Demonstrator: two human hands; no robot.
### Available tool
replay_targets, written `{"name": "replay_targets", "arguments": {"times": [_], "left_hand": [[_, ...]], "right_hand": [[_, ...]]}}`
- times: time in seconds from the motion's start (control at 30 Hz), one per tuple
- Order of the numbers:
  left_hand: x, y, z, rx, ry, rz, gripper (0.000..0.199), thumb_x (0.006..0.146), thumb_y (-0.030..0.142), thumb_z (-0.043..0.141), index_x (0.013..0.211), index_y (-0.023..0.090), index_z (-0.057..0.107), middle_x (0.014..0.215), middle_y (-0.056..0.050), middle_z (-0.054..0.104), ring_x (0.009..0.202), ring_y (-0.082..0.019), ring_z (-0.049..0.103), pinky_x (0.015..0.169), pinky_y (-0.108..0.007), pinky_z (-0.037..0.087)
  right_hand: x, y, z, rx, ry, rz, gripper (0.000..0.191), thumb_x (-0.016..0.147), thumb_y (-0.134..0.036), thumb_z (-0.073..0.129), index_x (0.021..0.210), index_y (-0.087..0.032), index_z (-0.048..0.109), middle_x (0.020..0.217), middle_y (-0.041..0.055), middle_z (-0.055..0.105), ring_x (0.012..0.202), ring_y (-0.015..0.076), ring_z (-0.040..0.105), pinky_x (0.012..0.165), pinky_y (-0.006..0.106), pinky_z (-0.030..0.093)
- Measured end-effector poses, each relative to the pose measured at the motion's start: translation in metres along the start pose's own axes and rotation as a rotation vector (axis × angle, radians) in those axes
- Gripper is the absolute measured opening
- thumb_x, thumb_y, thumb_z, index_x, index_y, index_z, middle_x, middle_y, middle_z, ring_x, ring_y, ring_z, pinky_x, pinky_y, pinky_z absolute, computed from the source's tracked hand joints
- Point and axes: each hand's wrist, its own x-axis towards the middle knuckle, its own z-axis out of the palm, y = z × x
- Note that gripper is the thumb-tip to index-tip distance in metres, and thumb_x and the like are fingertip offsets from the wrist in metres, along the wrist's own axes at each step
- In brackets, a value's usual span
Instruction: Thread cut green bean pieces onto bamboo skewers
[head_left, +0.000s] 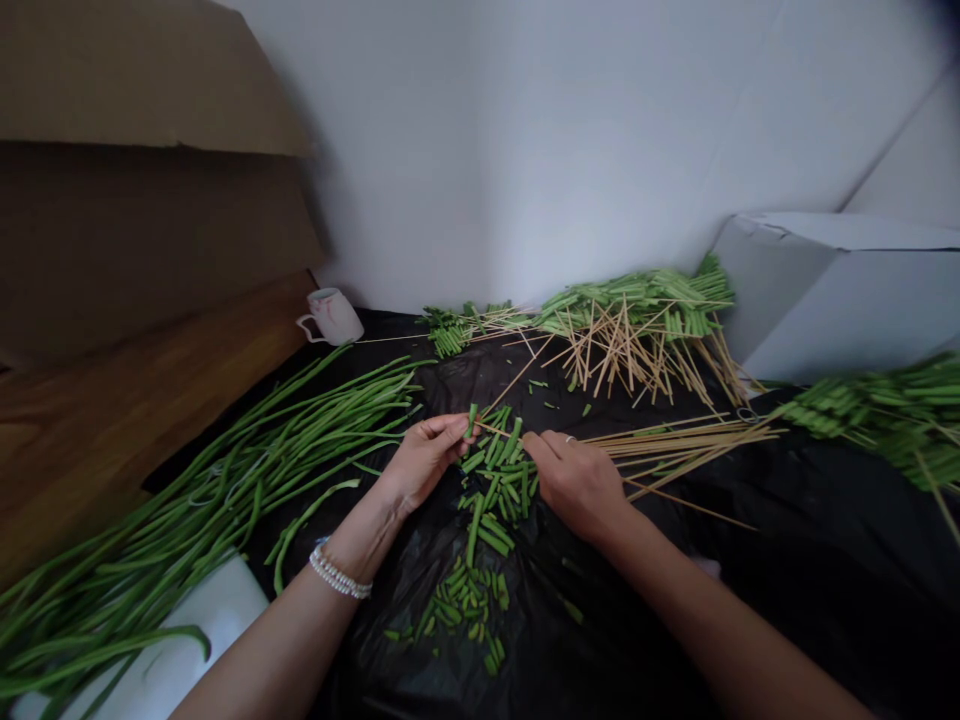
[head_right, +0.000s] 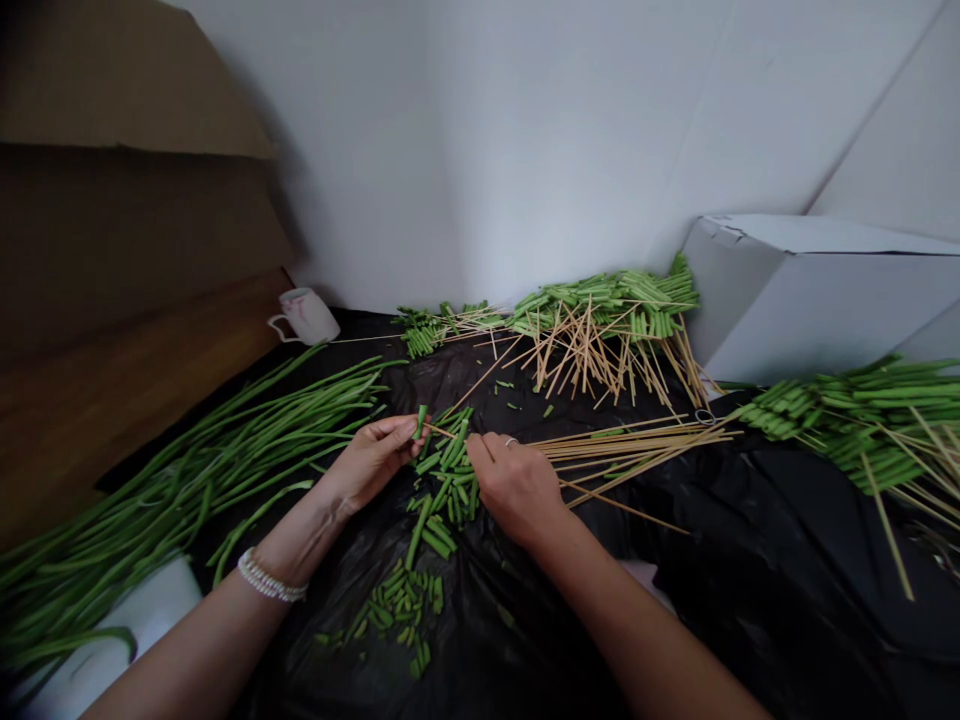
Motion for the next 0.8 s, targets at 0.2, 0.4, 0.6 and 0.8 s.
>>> {"name": "replay_targets", "arguments": {"times": [0.2, 0.4, 0.6, 0.8], "left_hand": [[-0.0002, -0.0006, 0.0001, 0.028, 0.014, -0.029, 0.029, 0.065, 0.03, 0.081, 0.087, 0.013, 0.074, 0.08, -0.005, 0.07, 0.069, -0.01, 0.062, 0.064, -0.02, 0.047], [0.0005, -0.0037, -0.0015, 0.01, 0.015, -0.034, 0.027, 0.062, 0.027, 0.083, 0.082, 0.012, 0.074, 0.078, -0.006, 0.071, 0.069, -0.01, 0.062, 0.067, -0.022, 0.048], [0.0004, -0.0037, -0.0012, -0.02, -0.022, -0.059, 0.026, 0.064, 0.026, 0.082, 0.083, 0.011, 0.074, 0.079, -0.006, 0.07, 0.068, -0.009, 0.061, 0.065, -0.02, 0.048], [0.001, -0.0019, 0.0015, -0.148, 0.037, -0.107, 0.02, 0.065, 0.019, 0.081, 0.082, 0.012, 0.072, 0.076, -0.005, 0.069, 0.065, -0.008, 0.061, 0.06, -0.017, 0.05]], "right_hand": [[0.0007, -0.001, -0.0007, -0.012, -0.013, 0.014, 0.023, 0.082, -0.006, 0.046, 0.093, -0.017, 0.062, 0.071, 0.0004, 0.057, 0.064, 0.0135, 0.048, 0.056, 0.028, 0.026], [0.0008, -0.003, -0.0019, -0.002, -0.057, 0.024, 0.021, 0.083, -0.006, 0.046, 0.09, -0.018, 0.061, 0.072, 0.0003, 0.058, 0.064, 0.0135, 0.049, 0.056, 0.028, 0.025], [0.0008, -0.0049, -0.0018, 0.028, -0.13, 0.062, 0.02, 0.081, -0.007, 0.047, 0.09, -0.019, 0.06, 0.075, 0.0007, 0.06, 0.063, 0.0126, 0.05, 0.056, 0.028, 0.025], [0.0016, -0.0033, -0.0005, 0.011, -0.068, 0.046, 0.022, 0.084, -0.008, 0.045, 0.094, -0.019, 0.061, 0.075, 0.0003, 0.06, 0.065, 0.0135, 0.051, 0.056, 0.028, 0.026]]}}
